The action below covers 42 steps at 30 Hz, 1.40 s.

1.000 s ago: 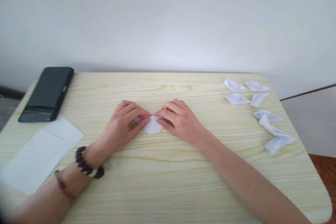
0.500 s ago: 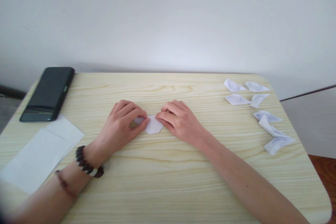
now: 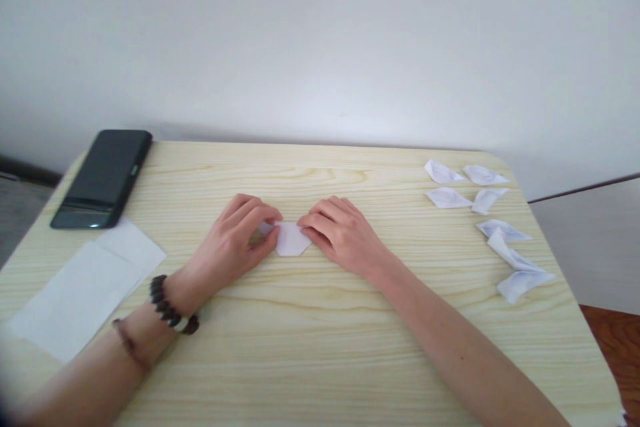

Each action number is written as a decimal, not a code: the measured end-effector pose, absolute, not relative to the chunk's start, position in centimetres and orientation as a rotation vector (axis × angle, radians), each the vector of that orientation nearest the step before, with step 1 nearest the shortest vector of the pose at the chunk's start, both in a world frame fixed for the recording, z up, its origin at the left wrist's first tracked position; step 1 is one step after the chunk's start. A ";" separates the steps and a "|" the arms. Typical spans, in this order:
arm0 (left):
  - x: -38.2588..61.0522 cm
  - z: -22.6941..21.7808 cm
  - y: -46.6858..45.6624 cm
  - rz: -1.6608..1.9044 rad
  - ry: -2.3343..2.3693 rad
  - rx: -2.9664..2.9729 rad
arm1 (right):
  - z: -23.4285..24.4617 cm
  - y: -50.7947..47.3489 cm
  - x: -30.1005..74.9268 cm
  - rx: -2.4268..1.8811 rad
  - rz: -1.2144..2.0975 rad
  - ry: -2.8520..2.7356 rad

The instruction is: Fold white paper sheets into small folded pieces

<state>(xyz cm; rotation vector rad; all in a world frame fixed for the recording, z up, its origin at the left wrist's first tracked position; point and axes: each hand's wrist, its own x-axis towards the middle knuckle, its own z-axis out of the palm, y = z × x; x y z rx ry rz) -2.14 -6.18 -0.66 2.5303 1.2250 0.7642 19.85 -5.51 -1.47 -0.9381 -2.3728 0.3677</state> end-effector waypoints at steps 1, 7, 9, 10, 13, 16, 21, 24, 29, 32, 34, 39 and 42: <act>-2.1 -0.7 -6.2 0.774 1.228 2.528 | -1.5 -5.5 19.9 -0.932 0.358 -2.369; -2.1 -0.7 -6.1 0.784 1.223 2.559 | -1.7 -5.4 19.9 -0.968 0.291 -2.352; -2.0 -0.7 -6.1 0.802 1.246 2.555 | -1.7 -5.3 19.9 -0.995 0.301 -2.340; -2.0 -0.7 -6.1 0.813 1.261 2.551 | -1.7 -5.3 19.8 -1.002 0.304 -2.332; -2.0 -0.7 -6.1 0.857 1.309 2.542 | -1.6 -5.2 19.9 -0.996 0.299 -2.300; -2.0 -0.8 -6.1 0.901 1.359 2.525 | -1.5 -5.2 19.9 -0.985 0.285 -2.272; -2.1 -0.9 -6.3 0.957 1.414 2.508 | -1.7 -5.3 19.9 -0.943 0.217 -2.304; -2.1 -0.8 -6.5 0.976 1.395 2.549 | -1.8 -5.3 19.9 -0.955 0.166 -2.300; -2.0 -0.7 -6.7 0.974 1.362 2.602 | -2.0 -5.2 19.9 -0.981 0.180 -2.284; -2.0 -0.7 -6.8 0.948 1.365 2.605 | -1.9 -5.2 19.9 -0.990 0.219 -2.281; -2.0 -0.7 -6.8 0.918 1.382 2.591 | -1.8 -5.3 20.0 -0.982 0.221 -2.286; -2.2 -1.0 -6.6 0.833 1.345 2.512 | -1.7 -5.4 20.0 -0.967 0.186 -2.280; -2.3 -1.1 -6.4 0.838 1.306 2.457 | -1.7 -5.4 20.0 -0.943 0.207 -2.311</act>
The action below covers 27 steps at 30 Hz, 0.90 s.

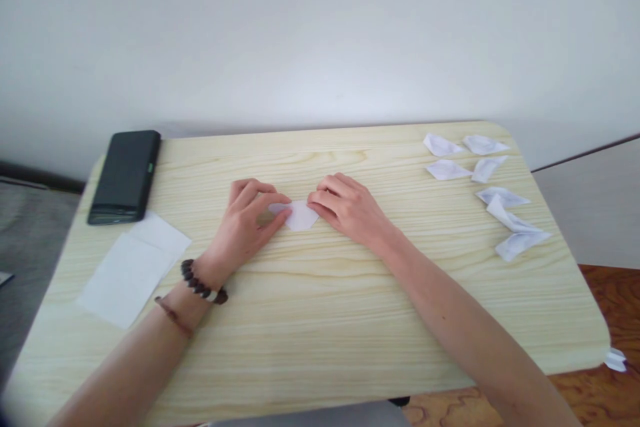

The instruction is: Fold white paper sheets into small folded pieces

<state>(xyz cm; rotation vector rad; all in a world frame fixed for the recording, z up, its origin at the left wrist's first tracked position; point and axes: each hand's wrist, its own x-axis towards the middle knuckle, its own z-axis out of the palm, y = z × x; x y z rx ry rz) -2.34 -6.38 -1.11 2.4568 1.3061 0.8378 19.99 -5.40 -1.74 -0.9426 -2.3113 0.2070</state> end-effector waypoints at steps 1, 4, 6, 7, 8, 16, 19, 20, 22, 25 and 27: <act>-2.4 -1.1 -6.3 0.835 1.293 2.438 | -1.8 -5.4 20.0 -0.935 0.222 -2.323; -2.5 -1.1 -6.2 0.803 1.275 2.388 | -1.7 -5.3 20.0 -0.923 0.291 -2.352; -2.6 -1.2 -6.1 0.772 1.267 2.392 | -1.7 -5.3 20.0 -0.924 0.341 -2.367; -2.6 -1.2 -6.0 0.762 1.256 2.408 | -1.7 -5.3 20.0 -0.927 0.360 -2.371; -2.7 -1.2 -6.0 0.758 1.240 2.433 | -1.7 -5.3 20.0 -0.927 0.374 -2.373; -3.0 -0.5 -5.5 0.748 1.047 2.703 | -1.6 -5.6 19.8 -0.929 0.219 -2.382; -3.1 -0.3 -5.4 0.695 1.040 2.730 | -1.6 -5.6 19.9 -0.894 0.243 -2.410; -3.1 -0.2 -5.4 0.684 1.047 2.735 | -1.6 -5.6 20.0 -0.883 0.257 -2.417; -3.1 -0.3 -5.4 0.670 1.061 2.746 | -1.7 -5.6 20.0 -0.872 0.264 -2.420; -3.2 -0.3 -5.4 0.670 1.058 2.770 | -1.6 -5.7 19.9 -0.870 0.227 -2.412; -3.2 -0.3 -5.4 0.683 1.046 2.787 | -1.6 -5.8 19.9 -0.863 0.188 -2.412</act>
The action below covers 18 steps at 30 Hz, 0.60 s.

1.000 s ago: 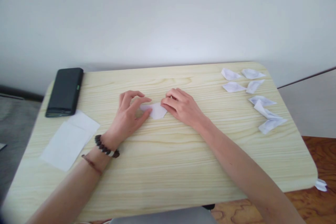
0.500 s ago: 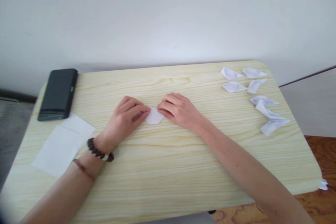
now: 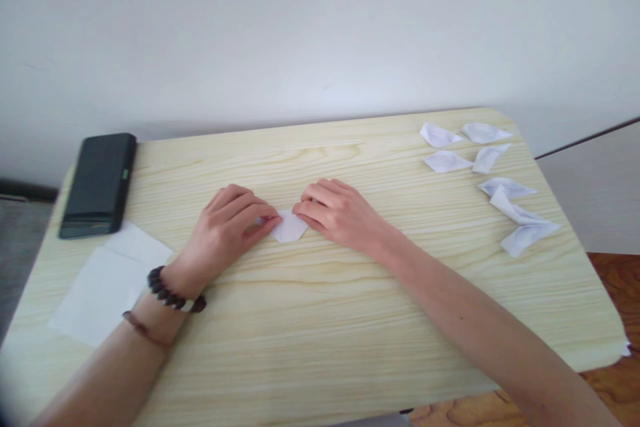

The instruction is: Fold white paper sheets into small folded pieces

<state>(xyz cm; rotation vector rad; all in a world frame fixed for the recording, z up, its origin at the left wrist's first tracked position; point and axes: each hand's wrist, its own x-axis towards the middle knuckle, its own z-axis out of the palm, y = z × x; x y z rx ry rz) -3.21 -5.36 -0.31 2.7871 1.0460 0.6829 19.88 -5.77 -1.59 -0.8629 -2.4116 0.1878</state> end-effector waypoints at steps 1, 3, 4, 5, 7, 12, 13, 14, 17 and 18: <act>-3.2 -0.3 -5.4 0.693 1.040 2.795 | -1.6 -5.8 19.9 -0.859 0.169 -2.412; -3.1 -0.3 -5.4 0.709 1.033 2.814 | -1.6 -5.8 19.9 -0.858 0.139 -2.413; -3.1 -0.3 -5.4 0.714 1.035 2.825 | -1.6 -5.8 19.9 -0.858 0.134 -2.415; -3.0 -0.3 -5.4 0.716 1.044 2.836 | -1.6 -5.8 19.9 -0.857 0.137 -2.418; -2.9 -0.3 -5.5 0.721 1.074 2.853 | -1.6 -5.8 19.9 -0.850 0.152 -2.427; -2.8 -0.2 -5.6 0.727 1.141 2.865 | -1.6 -5.9 19.9 -0.841 0.145 -2.434; -2.8 -0.2 -5.6 0.715 1.138 2.857 | -1.6 -5.9 19.8 -0.848 0.148 -2.429; -3.0 -0.2 -5.5 0.698 1.125 2.843 | -1.5 -5.9 19.8 -0.859 0.159 -2.424; -3.5 -0.2 -5.1 0.637 1.048 2.780 | -1.6 -6.0 19.8 -0.908 0.212 -2.406; -3.6 -0.2 -5.0 0.620 1.030 2.761 | -1.6 -6.0 19.7 -0.929 0.223 -2.397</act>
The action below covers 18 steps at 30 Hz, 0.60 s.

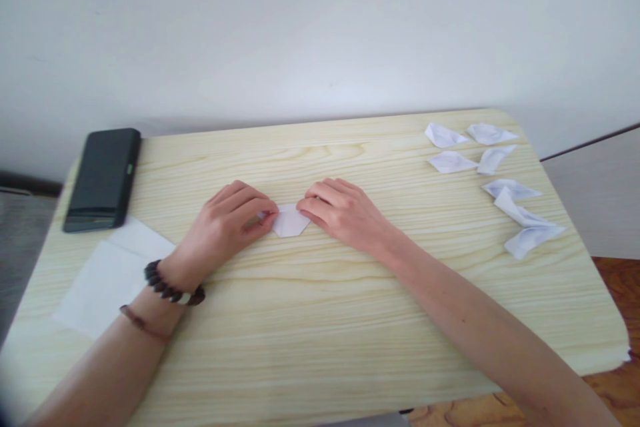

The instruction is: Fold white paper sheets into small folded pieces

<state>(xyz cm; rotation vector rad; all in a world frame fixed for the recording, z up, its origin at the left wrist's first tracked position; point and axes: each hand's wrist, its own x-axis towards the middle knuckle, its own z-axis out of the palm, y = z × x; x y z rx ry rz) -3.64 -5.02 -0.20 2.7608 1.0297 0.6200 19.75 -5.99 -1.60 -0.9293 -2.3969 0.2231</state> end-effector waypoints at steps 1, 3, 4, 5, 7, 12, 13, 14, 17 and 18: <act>-3.8 -0.2 -4.9 0.610 1.022 2.746 | -1.6 -6.0 19.7 -0.950 0.228 -2.387; -4.0 -0.2 -4.8 0.605 1.019 2.727 | -1.7 -6.0 19.8 -0.978 0.225 -2.367; -4.1 -0.2 -4.8 0.607 1.018 2.722 | -1.8 -6.0 19.8 -0.982 0.226 -2.362; -4.1 -0.2 -4.7 0.606 1.014 2.719 | -1.8 -6.0 19.8 -0.979 0.235 -2.362; -4.2 -0.2 -4.8 0.601 1.008 2.721 | -1.8 -6.0 20.0 -0.962 0.272 -2.377; -4.3 -0.2 -4.9 0.601 0.979 2.771 | -1.7 -6.0 20.4 -0.911 0.267 -2.426; -4.4 -0.2 -4.9 0.601 0.964 2.780 | -1.6 -6.0 20.4 -0.902 0.241 -2.432; -4.4 -0.2 -4.9 0.604 0.949 2.788 | -1.6 -6.0 20.4 -0.894 0.217 -2.438; -4.5 -0.1 -4.9 0.608 0.915 2.820 | -1.4 -6.1 20.3 -0.876 0.158 -2.452; -4.4 -0.1 -5.0 0.612 0.906 2.839 | -1.4 -6.1 20.3 -0.870 0.134 -2.456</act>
